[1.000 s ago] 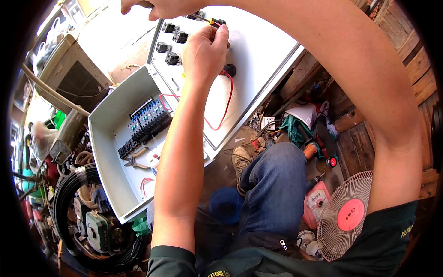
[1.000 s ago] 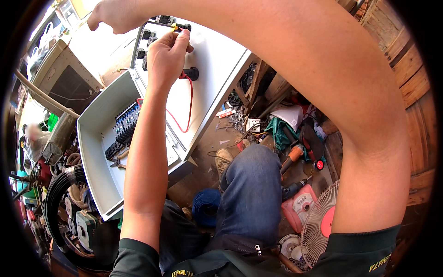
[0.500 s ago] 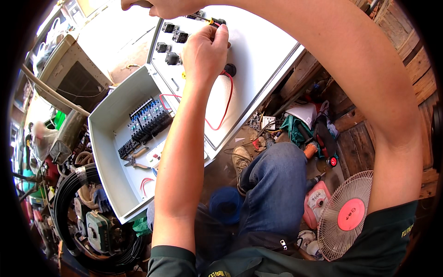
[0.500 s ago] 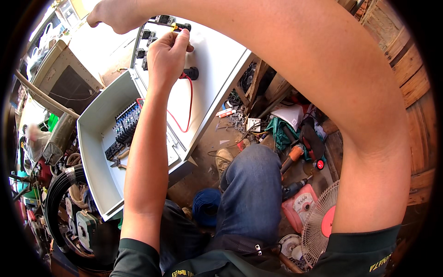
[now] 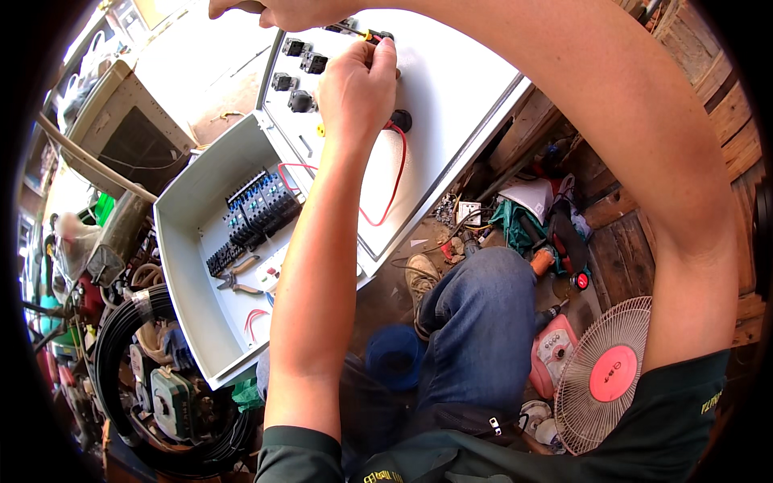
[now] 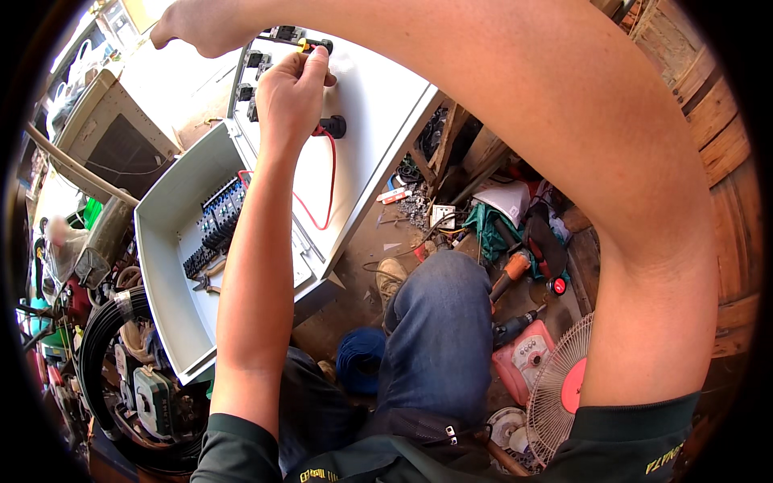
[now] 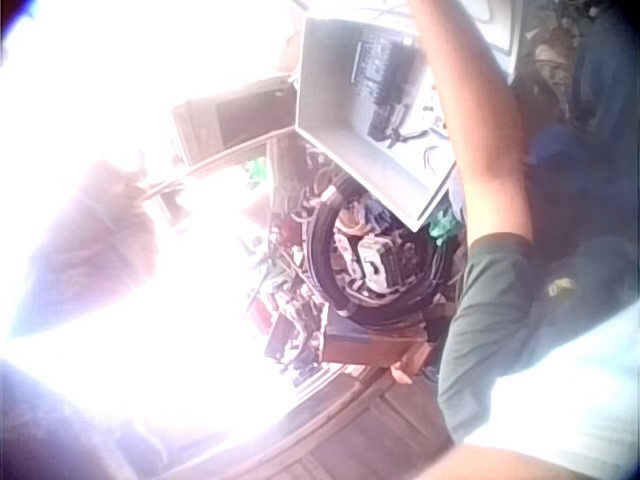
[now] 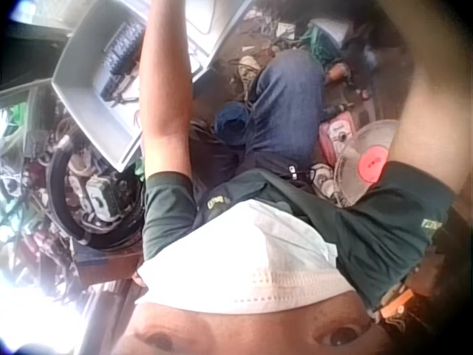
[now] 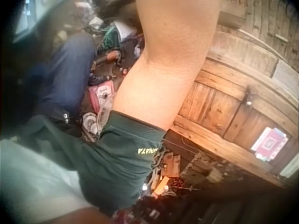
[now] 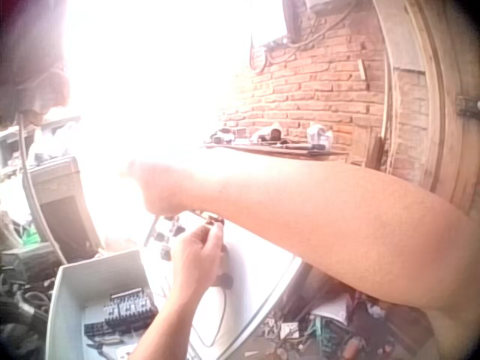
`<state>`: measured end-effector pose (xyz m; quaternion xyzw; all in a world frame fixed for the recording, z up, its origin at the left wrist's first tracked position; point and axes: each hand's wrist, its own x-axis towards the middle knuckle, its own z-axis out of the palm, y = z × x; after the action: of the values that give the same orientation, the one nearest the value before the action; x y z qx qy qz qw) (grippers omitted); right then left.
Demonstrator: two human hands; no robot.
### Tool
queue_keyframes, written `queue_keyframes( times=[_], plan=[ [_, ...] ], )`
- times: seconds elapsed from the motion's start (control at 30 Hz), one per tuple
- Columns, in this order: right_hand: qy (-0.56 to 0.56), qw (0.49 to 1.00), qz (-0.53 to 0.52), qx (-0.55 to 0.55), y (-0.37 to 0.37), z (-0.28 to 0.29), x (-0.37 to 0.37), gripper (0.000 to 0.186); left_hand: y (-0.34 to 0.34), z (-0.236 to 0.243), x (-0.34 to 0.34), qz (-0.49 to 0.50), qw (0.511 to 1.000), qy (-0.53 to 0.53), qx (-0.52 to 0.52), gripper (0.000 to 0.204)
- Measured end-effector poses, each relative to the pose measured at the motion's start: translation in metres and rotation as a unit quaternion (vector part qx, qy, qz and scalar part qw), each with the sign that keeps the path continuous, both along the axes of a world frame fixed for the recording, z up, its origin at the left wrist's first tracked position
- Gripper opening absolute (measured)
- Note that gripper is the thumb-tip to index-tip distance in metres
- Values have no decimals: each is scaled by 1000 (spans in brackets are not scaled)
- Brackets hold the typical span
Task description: The person strips red wires with pliers and connects them to terminals inside an open electrical box. They use a screwdriver to tighten connections and route wires through the box.
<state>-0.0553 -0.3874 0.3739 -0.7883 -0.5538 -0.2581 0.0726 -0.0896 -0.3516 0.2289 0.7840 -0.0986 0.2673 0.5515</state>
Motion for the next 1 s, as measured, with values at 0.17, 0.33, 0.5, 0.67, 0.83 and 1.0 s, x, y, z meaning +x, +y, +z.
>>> queue_keyframes(
  times=[0.17, 0.33, 0.5, 0.67, 0.83, 1.0],
  plan=[
    [-9, 1000, 16, -1, 1, -5, 15, 41, -6, -1, 1, 16, 1000, -3, 3, 37],
    [-4, 992, -115, -52, 2, 18, -37, 36, 0, -5, 3, 29, 1000, -5, 9, 37],
    [-45, 998, 37, -5, -4, 4, 8, 27, -4, -5, 4, 22, 1000, -2, 10, 37],
    [-8, 998, -30, -61, 5, 12, -7, 24, -2, -6, 5, 27, 1000, -4, 15, 37],
    [22, 997, -46, -65, -1, 14, -37, 18, 0, -7, 6, 37, 999, -5, 21, 37],
    [-30, 997, -33, -68, 13, 10, -10, 30, -3, -2, 2, 37, 999, 9, 21, 39]
  ],
)
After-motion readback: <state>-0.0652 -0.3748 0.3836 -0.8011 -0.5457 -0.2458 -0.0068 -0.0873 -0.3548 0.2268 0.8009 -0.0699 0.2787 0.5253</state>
